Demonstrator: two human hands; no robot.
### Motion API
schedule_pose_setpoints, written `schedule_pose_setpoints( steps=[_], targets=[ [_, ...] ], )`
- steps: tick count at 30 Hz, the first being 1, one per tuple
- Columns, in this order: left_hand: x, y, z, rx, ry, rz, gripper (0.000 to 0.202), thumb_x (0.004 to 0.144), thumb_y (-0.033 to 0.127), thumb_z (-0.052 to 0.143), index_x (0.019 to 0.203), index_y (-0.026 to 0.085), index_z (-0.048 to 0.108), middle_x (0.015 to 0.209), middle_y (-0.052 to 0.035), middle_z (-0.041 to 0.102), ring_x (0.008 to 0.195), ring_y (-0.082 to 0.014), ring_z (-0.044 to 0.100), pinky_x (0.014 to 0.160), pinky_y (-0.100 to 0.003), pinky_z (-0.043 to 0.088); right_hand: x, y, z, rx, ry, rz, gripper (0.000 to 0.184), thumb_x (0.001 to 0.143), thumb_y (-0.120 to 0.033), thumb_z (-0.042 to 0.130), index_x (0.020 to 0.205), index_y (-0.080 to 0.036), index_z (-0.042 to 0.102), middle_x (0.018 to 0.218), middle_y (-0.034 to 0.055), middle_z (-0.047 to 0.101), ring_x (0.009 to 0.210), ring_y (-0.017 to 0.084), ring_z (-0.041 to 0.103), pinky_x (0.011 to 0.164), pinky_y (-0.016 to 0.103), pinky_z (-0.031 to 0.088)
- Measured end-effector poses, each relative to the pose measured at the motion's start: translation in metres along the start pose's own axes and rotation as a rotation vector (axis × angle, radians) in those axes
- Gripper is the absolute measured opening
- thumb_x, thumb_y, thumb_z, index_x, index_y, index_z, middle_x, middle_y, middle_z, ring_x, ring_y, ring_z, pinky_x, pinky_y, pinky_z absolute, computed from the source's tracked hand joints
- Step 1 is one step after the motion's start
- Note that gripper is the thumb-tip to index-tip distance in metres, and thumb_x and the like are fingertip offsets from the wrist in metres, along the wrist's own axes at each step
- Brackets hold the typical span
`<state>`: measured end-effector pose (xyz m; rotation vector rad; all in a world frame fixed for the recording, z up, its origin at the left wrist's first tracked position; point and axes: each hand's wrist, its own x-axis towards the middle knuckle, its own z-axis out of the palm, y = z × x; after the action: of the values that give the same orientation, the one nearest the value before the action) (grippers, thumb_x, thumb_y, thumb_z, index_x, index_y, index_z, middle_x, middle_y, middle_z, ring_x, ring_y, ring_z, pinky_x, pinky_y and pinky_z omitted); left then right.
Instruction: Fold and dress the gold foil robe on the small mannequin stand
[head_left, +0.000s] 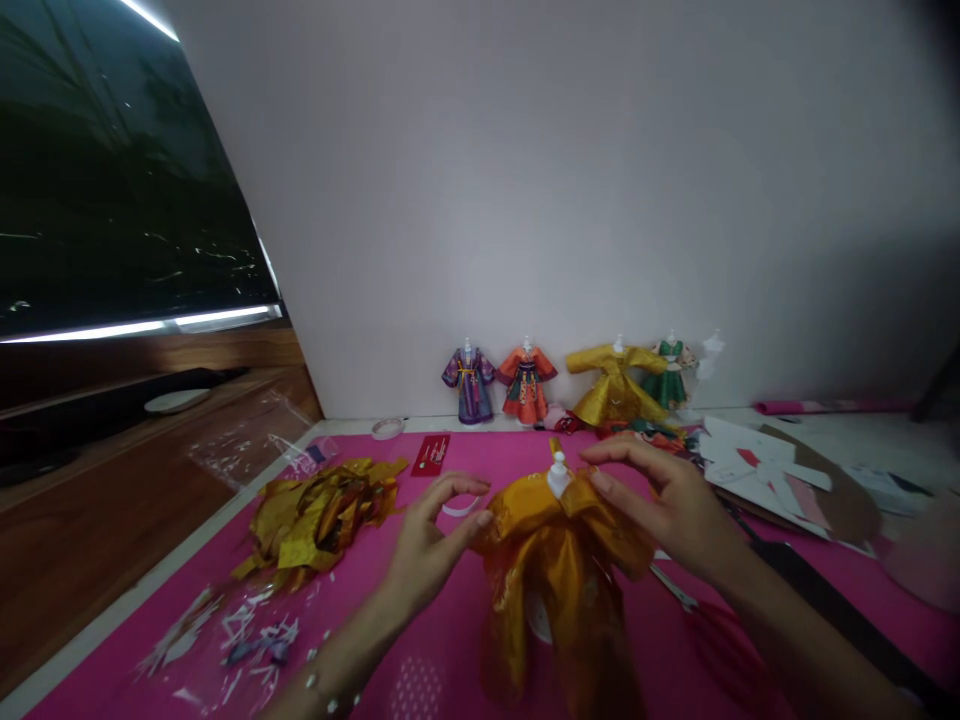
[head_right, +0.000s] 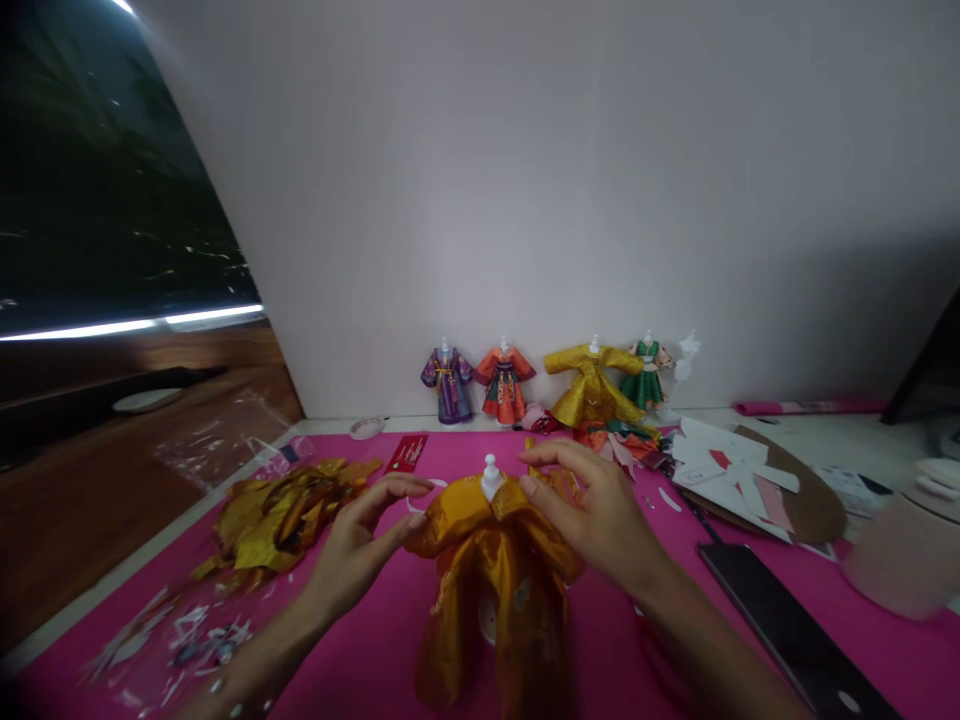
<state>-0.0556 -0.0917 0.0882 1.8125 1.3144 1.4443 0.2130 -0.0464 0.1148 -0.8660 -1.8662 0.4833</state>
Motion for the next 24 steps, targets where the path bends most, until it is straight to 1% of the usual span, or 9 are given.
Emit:
schedule_pose_setpoints(
  steps=[2,4,7,10,16,24],
  targets=[
    [0.004,0.008,0.006,0.022,0.021,0.057,0.012,0.083,0.028,0.072,0.092,0.021,0.073,0.102,-0.0074,0.075,0.102,-0.0245,0.067,0.096,-0.040,0.049,0.007,-0.008,0.005,0.013,-0.008,-0.050,0.020,0.090,-0.036,0.064,0.103,-0.022,0.071,0.109,0.0072,0.075,0.106,0.025,0.067,0.095,0.040,0.049],
    [0.009,0.015,0.012,0.031,0.026,0.109,0.010,0.084,0.027,0.071,0.092,0.021,0.075,0.098,-0.0072,0.075,0.098,-0.0235,0.067,0.092,-0.038,0.050,0.013,-0.016,0.011,0.013,-0.025,-0.078,0.018,0.090,-0.033,0.065,0.103,-0.022,0.072,0.110,0.0069,0.075,0.107,0.024,0.067,0.095,0.039,0.049],
    [0.017,0.021,0.020,0.035,0.025,0.168,0.012,0.084,0.025,0.070,0.091,0.020,0.078,0.095,-0.0081,0.077,0.093,-0.0230,0.069,0.087,-0.036,0.052,0.021,-0.022,0.019,-0.007,-0.031,-0.090,0.014,0.089,-0.030,0.065,0.098,-0.022,0.073,0.104,0.0060,0.076,0.101,0.024,0.069,0.090,0.039,0.050],
    [0.023,0.022,0.026,0.039,0.022,0.205,0.012,0.084,0.024,0.070,0.089,0.018,0.079,0.091,-0.0093,0.078,0.089,-0.0230,0.069,0.083,-0.035,0.052,0.025,-0.022,0.022,-0.007,-0.028,-0.103,0.012,0.088,-0.030,0.066,0.091,-0.020,0.074,0.097,0.0068,0.075,0.093,0.023,0.069,0.086,0.038,0.050],
    [0.032,0.021,0.029,0.043,-0.008,0.207,0.012,0.083,0.023,0.069,0.080,0.018,0.080,0.082,-0.0086,0.078,0.081,-0.0224,0.070,0.077,-0.033,0.052,0.026,-0.019,0.020,0.008,-0.035,-0.112,0.015,0.090,-0.028,0.063,0.087,-0.018,0.074,0.090,0.0070,0.074,0.086,0.021,0.068,0.080,0.034,0.050],
    [0.037,0.027,0.031,0.027,-0.049,0.164,0.016,0.084,0.026,0.067,0.077,0.016,0.078,0.079,-0.0081,0.078,0.076,-0.0204,0.071,0.073,-0.029,0.052,0.026,-0.019,0.018,0.018,-0.047,-0.119,0.015,0.091,-0.026,0.061,0.086,-0.018,0.073,0.089,0.0051,0.073,0.085,0.019,0.067,0.078,0.032,0.050]
  ],
)
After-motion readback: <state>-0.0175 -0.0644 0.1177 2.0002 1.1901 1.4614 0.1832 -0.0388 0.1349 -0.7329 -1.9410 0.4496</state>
